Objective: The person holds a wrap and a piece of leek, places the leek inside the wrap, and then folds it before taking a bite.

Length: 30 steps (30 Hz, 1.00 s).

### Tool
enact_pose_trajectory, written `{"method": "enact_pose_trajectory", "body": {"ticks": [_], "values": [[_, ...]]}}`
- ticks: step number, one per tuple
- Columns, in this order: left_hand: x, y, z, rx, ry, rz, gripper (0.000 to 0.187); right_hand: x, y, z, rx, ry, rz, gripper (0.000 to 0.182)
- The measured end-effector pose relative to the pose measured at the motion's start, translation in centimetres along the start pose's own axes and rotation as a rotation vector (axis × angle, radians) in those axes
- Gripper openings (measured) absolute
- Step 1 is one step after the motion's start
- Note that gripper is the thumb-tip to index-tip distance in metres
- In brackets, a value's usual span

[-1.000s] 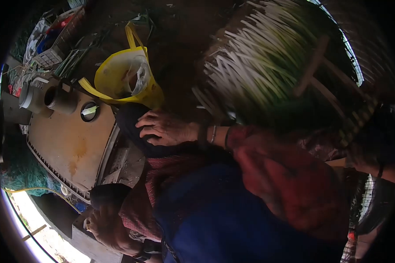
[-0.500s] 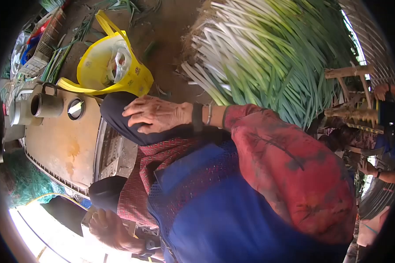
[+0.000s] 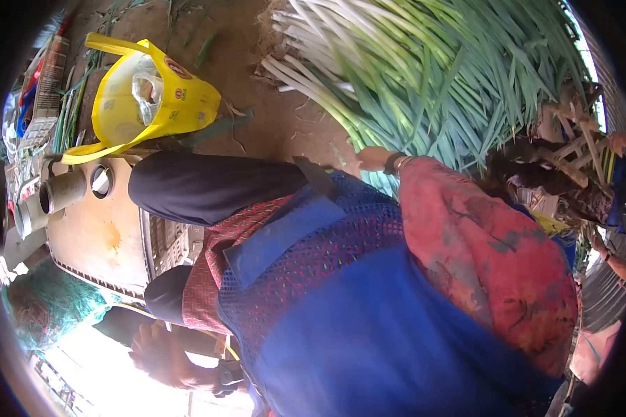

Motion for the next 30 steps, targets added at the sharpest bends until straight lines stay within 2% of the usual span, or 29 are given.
{"method": "enact_pose_trajectory", "body": {"ticks": [2,3,7,10,15,20,21,24,25,28,30], "values": [[0.1,0.6,0.8,0.034,-0.006,-0.001,0.031,-0.5,4.4,-1.7,-0.007,0.020,0.090,0.031],[0.1,0.9,1.2,0.051,-0.009,-0.002,0.031,-0.9,5.7,-1.9,0.084,0.007,0.032,0.025],[0.2,2.2,2.7,0.104,-0.013,-0.001,0.031,1.4,9.9,-0.1,0.160,-0.063,0.069,0.034],[0.4,3.2,3.9,0.141,-0.018,-0.001,0.031,-1.1,5.1,5.6,0.386,-0.086,0.032,0.034],[0.9,4.7,5.7,0.190,-0.017,0.001,0.031,-1.2,8.5,4.7,0.443,-0.083,0.071,0.036],[2.0,5.9,7.5,0.217,-0.026,0.017,0.031,0.9,13.6,1.5,0.352,-0.125,0.089,0.037],[2.2,6.0,7.7,0.223,-0.026,0.020,0.031,1.2,14.4,0.9,0.280,-0.059,0.158,0.031],[2.7,6.6,8.5,0.246,-0.034,0.025,0.031,1.9,14.7,0.2,0.228,-0.086,-0.014,0.026],[2.8,6.7,8.7,0.254,-0.033,0.024,0.031,2.1,15.1,-0.1,0.307,-0.085,-0.021,0.022],[3.2,7.0,9.2,0.269,-0.043,0.022,0.032,4.3,17.9,-0.9,0.241,-0.122,-0.053,0.022],[3.5,7.2,9.4,0.271,-0.046,0.021,0.032,3.4,16.4,0.2,0.253,-0.122,-0.041,0.023]]}}
Point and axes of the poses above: each hand's wrist, its own x-axis towards the middle knuckle, its own y-axis out of the palm, z = x × y, the point moved 7 cm from there along x, towards the middle knuckle, and after that the axes turned 2 degrees about y, right-handed, at the moved point
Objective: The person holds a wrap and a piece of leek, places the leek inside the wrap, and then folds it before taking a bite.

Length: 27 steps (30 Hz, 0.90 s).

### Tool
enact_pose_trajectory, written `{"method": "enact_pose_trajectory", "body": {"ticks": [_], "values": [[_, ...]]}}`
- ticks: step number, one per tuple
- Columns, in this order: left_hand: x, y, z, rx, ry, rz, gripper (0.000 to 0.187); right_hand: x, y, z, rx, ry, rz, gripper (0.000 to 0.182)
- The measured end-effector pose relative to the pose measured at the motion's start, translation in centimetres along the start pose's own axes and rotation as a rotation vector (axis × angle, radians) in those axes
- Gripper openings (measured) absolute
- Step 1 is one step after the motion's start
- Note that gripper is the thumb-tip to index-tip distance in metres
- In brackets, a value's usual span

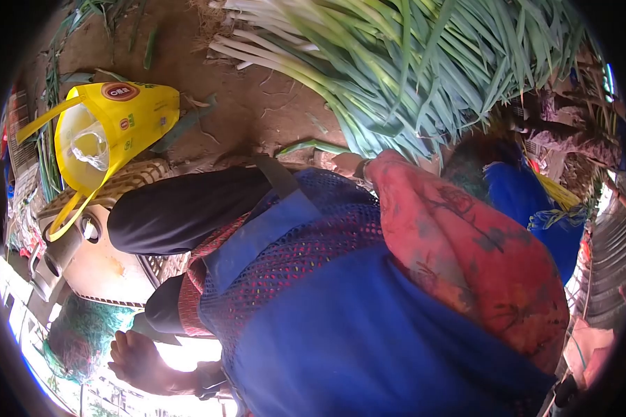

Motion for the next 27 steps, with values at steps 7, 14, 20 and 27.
{"method": "enact_pose_trajectory", "body": {"ticks": [7,14,20,27], "values": [[0.7,0.0,-0.1,0.010,-0.028,0.002,0.032,-1.3,-0.5,1.8,0.055,0.170,0.171,0.028],[2.6,-0.4,-1.0,0.026,-0.064,0.003,0.032,-3.5,-3.4,2.5,0.250,0.229,0.128,0.029],[4.6,-1.1,-1.9,0.041,-0.086,0.009,0.032,-4.8,-5.7,3.8,0.375,0.310,0.071,0.029],[7.3,-2.2,-2.7,0.075,-0.179,0.048,0.032,-6.3,-3.8,-0.3,0.250,0.279,-0.056,0.032]]}}
Point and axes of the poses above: each hand's wrist, its own x-axis towards the middle knuckle, its own y-axis out of the palm, z = x × y, the point moved 7 cm from there along x, towards the middle knuckle, and after that the axes turned 2 degrees about y, right-handed, at the moved point
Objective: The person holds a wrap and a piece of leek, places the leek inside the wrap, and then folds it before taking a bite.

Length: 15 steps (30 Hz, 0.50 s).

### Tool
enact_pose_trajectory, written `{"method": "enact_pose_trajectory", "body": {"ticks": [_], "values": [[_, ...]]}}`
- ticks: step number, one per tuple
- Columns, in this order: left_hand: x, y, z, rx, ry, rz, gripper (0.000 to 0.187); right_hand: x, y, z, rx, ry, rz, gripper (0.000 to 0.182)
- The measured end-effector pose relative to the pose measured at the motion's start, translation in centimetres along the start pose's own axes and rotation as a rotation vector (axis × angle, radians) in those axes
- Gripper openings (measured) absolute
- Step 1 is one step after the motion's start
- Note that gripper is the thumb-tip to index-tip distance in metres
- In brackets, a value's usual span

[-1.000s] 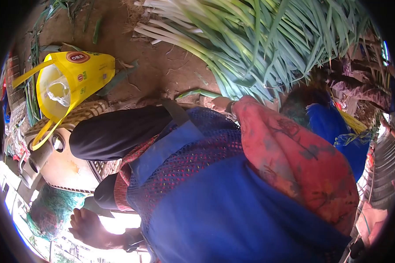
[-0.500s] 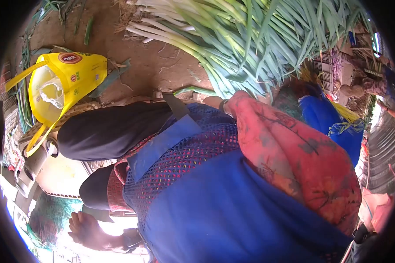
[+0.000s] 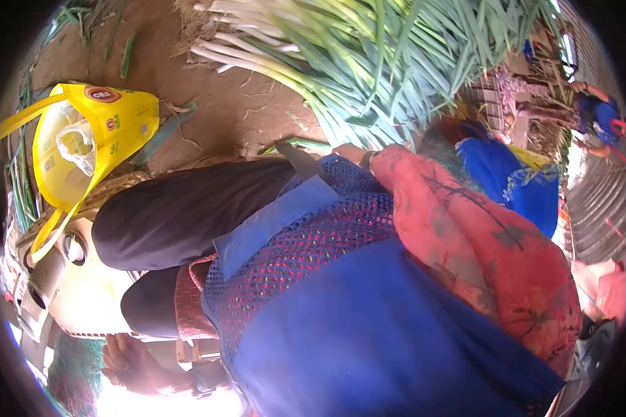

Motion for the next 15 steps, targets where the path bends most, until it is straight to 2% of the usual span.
{"method": "enact_pose_trajectory", "body": {"ticks": [1,4,11,13,14,15], "values": [[0.3,-0.2,0.0,0.002,-0.019,0.009,0.032,-1.4,-0.3,0.1,0.173,0.013,0.057,0.034],[1.4,-0.7,-0.1,0.021,-0.080,0.036,0.032,-5.2,-1.3,1.3,0.356,0.044,0.077,0.040],[3.6,-1.3,0.9,0.071,-0.236,0.085,0.032,-7.2,0.0,3.4,0.671,0.058,-0.034,0.055],[4.3,-1.2,1.5,0.096,-0.276,0.111,0.032,-6.6,1.3,2.6,0.792,-0.014,-0.110,0.060],[4.5,-1.1,1.8,0.108,-0.293,0.121,0.032,-6.2,1.5,2.7,0.880,-0.215,-0.224,0.055],[4.6,-1.1,1.8,0.115,-0.311,0.137,0.032,-7.2,0.5,4.6,0.705,-0.255,-0.237,0.055]]}}
Point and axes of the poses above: each hand's wrist, its own x-axis towards the middle knuckle, its own y-axis out of the palm, z = x × y, the point moved 7 cm from there along x, towards the middle knuckle, and after that the axes turned 2 degrees about y, right-handed, at the moved point
